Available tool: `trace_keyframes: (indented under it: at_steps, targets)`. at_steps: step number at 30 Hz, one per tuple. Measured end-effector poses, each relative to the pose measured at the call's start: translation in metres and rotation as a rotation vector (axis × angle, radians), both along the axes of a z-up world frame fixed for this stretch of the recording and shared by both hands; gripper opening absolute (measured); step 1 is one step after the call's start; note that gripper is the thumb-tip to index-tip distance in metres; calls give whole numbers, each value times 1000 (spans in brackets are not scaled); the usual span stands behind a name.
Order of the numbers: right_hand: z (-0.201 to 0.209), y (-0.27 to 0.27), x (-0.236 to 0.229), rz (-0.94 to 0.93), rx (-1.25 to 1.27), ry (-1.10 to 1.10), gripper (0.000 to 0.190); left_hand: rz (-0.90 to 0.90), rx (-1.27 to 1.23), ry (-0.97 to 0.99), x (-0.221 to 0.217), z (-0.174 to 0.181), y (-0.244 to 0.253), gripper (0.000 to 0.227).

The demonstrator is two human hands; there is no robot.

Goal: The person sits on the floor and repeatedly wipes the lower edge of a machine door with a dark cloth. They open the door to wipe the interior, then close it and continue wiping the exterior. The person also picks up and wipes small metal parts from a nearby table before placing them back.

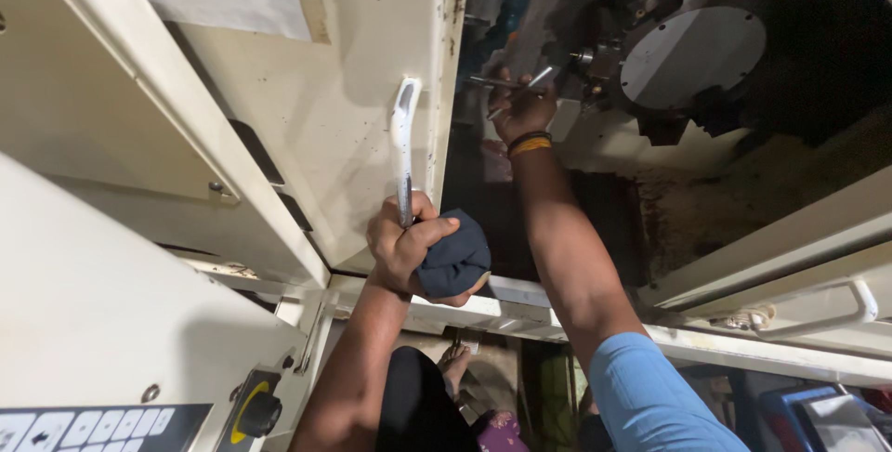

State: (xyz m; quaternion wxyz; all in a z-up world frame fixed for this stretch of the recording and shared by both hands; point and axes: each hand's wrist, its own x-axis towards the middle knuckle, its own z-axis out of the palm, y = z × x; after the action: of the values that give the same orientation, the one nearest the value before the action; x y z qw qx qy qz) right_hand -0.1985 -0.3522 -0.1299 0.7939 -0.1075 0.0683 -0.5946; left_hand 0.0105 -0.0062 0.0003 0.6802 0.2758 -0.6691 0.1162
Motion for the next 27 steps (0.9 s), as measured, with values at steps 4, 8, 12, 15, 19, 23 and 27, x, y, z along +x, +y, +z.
trace_keyframes:
  at_steps: [4,8,12,15,19,23,27]
  targets:
    - [-19,-16,25,19,-192,113,43,-62,26,45,1,-18,-5,35]
    - [-10,-12,42,-235,-70,817,54,-113,35,88,-2,-40,-16,30]
    - [-5,6,44,-154,-155,774,61,-100,60,127,-4,-59,-16,32]
    - [5,-1,38,-106,-164,888,61,-241,365,450,-10,-52,-15,26]
    - [2,-11,9,8,-289,1342,58,70,7,71,-9,-32,-8,44]
    - [-16,29,-32,-354,-568,1201,64,156,42,82,-16,-15,0,46]
    - [-20,78,-64,-95,54,393,38,179,42,52,-17,-8,4,56]
